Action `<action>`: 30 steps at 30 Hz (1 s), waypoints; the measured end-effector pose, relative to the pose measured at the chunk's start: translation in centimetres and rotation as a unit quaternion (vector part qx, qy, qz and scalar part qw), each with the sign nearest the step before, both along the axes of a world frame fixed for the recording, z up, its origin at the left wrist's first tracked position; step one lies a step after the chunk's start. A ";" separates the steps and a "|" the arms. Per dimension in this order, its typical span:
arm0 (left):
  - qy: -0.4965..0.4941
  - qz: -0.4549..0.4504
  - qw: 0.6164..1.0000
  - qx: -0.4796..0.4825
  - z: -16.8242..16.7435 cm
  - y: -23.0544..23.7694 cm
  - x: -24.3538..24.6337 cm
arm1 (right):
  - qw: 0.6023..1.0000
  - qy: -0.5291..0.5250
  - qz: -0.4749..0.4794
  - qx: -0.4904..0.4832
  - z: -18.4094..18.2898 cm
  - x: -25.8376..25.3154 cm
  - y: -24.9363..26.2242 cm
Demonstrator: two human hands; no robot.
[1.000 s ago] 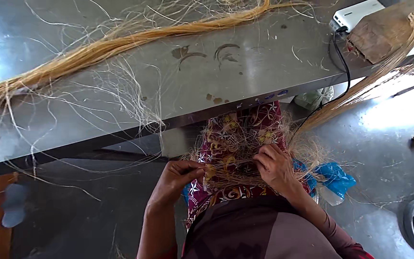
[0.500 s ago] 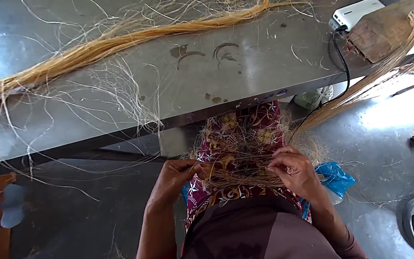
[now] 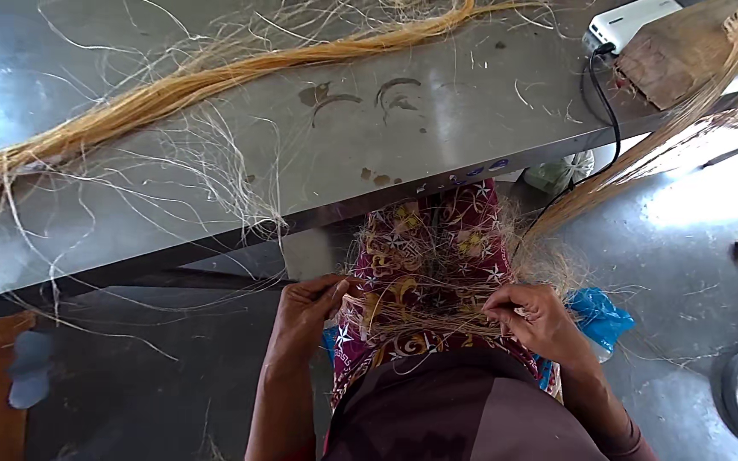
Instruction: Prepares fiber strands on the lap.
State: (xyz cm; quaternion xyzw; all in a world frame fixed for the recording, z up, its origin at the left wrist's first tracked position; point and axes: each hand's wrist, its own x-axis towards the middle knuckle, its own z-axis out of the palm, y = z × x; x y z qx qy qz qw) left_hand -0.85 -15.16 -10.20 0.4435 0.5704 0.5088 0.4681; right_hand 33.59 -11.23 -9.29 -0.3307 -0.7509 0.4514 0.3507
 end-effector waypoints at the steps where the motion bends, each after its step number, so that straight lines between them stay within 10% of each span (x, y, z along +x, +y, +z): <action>1: -0.003 0.002 1.000 0.000 0.0 0.0 0.1 | 1.000 -0.010 -0.004 0.008 -0.1 -0.1 0.0; 9: 0.060 0.056 0.997 -0.011 1.2 0.3 0.2 | 0.998 -0.029 -0.017 0.056 -0.3 -0.4 0.1; 16: 0.354 0.132 0.918 0.119 5.4 -1.9 0.5 | 0.995 -0.045 -0.025 0.085 -0.3 -0.7 -0.1; 30: 0.360 -0.086 0.920 0.128 6.0 1.6 6.8 | 0.982 -0.065 -0.027 0.173 0.3 -2.0 -0.1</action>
